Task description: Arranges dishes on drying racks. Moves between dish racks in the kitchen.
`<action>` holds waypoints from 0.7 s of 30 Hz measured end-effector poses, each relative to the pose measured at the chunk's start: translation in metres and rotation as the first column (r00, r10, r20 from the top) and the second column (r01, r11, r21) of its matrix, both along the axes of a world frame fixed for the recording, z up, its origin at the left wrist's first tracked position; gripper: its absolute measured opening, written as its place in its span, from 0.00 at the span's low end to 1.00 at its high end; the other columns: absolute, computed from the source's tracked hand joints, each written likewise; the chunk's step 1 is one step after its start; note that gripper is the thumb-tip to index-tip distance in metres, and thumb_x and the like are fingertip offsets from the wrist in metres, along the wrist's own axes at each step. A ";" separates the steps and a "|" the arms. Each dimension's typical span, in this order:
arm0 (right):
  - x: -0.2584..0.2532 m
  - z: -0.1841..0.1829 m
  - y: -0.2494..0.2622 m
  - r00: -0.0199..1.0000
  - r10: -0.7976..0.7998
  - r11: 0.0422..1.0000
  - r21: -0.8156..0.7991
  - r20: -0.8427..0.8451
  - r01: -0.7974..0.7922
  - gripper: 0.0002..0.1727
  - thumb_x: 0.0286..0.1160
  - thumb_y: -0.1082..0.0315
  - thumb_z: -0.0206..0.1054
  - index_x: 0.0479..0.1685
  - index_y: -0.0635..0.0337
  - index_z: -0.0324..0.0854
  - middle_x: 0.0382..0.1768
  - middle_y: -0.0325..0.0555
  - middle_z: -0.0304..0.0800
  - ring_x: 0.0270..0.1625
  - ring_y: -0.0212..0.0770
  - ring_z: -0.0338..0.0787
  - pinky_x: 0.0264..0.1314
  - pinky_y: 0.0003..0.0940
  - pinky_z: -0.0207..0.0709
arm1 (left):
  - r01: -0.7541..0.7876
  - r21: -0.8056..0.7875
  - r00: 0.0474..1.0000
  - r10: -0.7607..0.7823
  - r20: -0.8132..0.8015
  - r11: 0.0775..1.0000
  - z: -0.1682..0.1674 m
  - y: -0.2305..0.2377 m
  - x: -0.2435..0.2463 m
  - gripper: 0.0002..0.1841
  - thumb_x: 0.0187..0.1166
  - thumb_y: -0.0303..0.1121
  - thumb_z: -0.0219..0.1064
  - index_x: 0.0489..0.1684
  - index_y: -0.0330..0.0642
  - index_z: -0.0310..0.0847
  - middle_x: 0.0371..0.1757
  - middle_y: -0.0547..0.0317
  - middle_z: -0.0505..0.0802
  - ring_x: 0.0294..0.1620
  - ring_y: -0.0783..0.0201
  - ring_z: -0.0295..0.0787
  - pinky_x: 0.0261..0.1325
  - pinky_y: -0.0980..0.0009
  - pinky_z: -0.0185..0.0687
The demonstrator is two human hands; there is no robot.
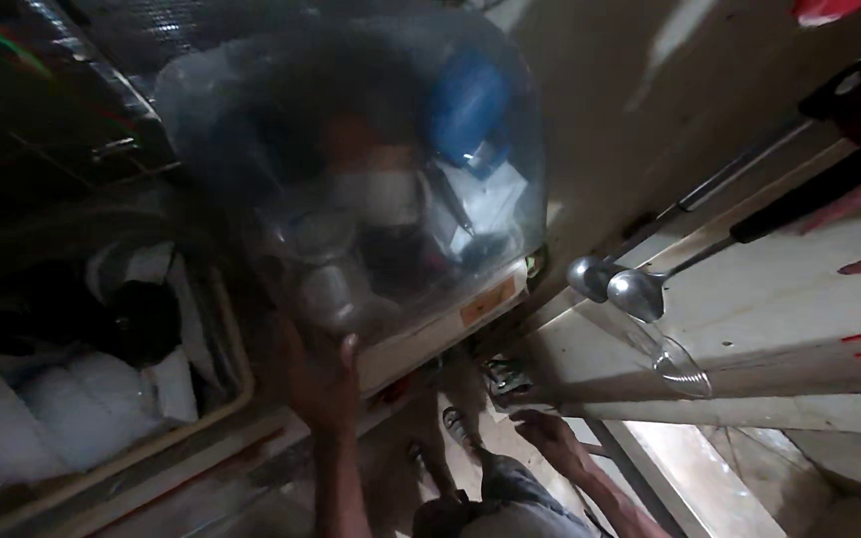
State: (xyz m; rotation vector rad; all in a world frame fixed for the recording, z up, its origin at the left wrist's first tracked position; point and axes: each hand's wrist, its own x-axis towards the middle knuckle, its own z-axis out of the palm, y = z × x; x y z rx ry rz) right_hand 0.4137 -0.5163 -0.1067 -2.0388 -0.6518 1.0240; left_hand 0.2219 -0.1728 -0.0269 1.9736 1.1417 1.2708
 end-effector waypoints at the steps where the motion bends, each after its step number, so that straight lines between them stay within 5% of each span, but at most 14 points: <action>1: -0.001 -0.003 -0.007 1.000 -0.009 1.000 -0.007 -0.012 0.009 0.18 0.84 0.60 0.66 0.66 0.58 0.86 0.60 0.44 0.94 0.55 0.35 0.94 0.64 0.37 0.88 | 0.003 -0.005 1.000 -0.003 0.012 1.000 -0.011 -0.002 0.000 0.45 0.75 0.48 0.74 0.88 0.29 0.60 0.87 0.32 0.69 0.88 0.44 0.66 0.89 0.51 0.62; 7: -0.001 -0.020 -0.031 0.999 0.008 1.000 0.010 -0.034 -0.008 0.16 0.84 0.61 0.65 0.63 0.57 0.88 0.55 0.42 0.95 0.51 0.34 0.94 0.59 0.35 0.88 | -0.027 -0.004 0.998 0.027 0.051 1.000 -0.053 -0.013 -0.002 0.42 0.72 0.44 0.77 0.81 0.22 0.67 0.80 0.25 0.75 0.84 0.38 0.71 0.87 0.50 0.64; 11: 0.004 -0.015 -0.042 0.993 0.115 0.993 0.017 -0.003 -0.114 0.16 0.84 0.62 0.64 0.64 0.55 0.87 0.58 0.40 0.94 0.54 0.33 0.94 0.63 0.35 0.87 | -0.086 -0.102 0.996 0.083 -0.034 0.991 -0.057 -0.018 -0.003 0.44 0.73 0.44 0.78 0.87 0.29 0.63 0.81 0.27 0.75 0.83 0.37 0.71 0.86 0.45 0.64; 14: 0.012 0.001 -0.064 0.984 0.176 0.984 0.022 0.014 -0.176 0.17 0.85 0.61 0.64 0.65 0.56 0.87 0.59 0.42 0.94 0.56 0.33 0.93 0.64 0.35 0.87 | -0.121 -0.109 0.992 0.116 -0.048 0.987 -0.045 -0.032 0.010 0.42 0.76 0.44 0.75 0.90 0.36 0.60 0.86 0.35 0.72 0.86 0.41 0.67 0.87 0.45 0.62; 17: 0.014 0.021 -0.086 0.964 0.264 0.963 0.067 -0.027 -0.262 0.17 0.85 0.63 0.63 0.67 0.58 0.86 0.60 0.42 0.93 0.59 0.34 0.92 0.67 0.37 0.86 | -0.229 -0.085 0.972 0.224 -0.068 0.970 -0.044 -0.074 0.009 0.42 0.85 0.50 0.65 0.97 0.52 0.46 0.94 0.55 0.60 0.92 0.55 0.59 0.90 0.49 0.60; 19: 0.023 0.022 -0.108 0.956 0.290 0.950 0.133 -0.054 -0.281 0.17 0.84 0.62 0.64 0.66 0.58 0.86 0.59 0.42 0.94 0.60 0.36 0.93 0.67 0.38 0.87 | -0.292 -0.061 0.956 0.291 -0.028 0.954 -0.067 -0.096 0.011 0.37 0.86 0.49 0.64 0.94 0.52 0.55 0.92 0.56 0.67 0.89 0.57 0.64 0.88 0.51 0.65; 21: 0.038 0.018 -0.136 0.950 0.306 0.941 0.170 -0.067 -0.292 0.16 0.83 0.62 0.65 0.62 0.59 0.87 0.55 0.42 0.95 0.56 0.38 0.94 0.63 0.39 0.89 | -0.279 -0.229 0.960 0.275 -0.049 0.933 -0.079 -0.138 0.013 0.29 0.90 0.50 0.58 0.88 0.50 0.67 0.86 0.53 0.75 0.85 0.55 0.70 0.86 0.50 0.67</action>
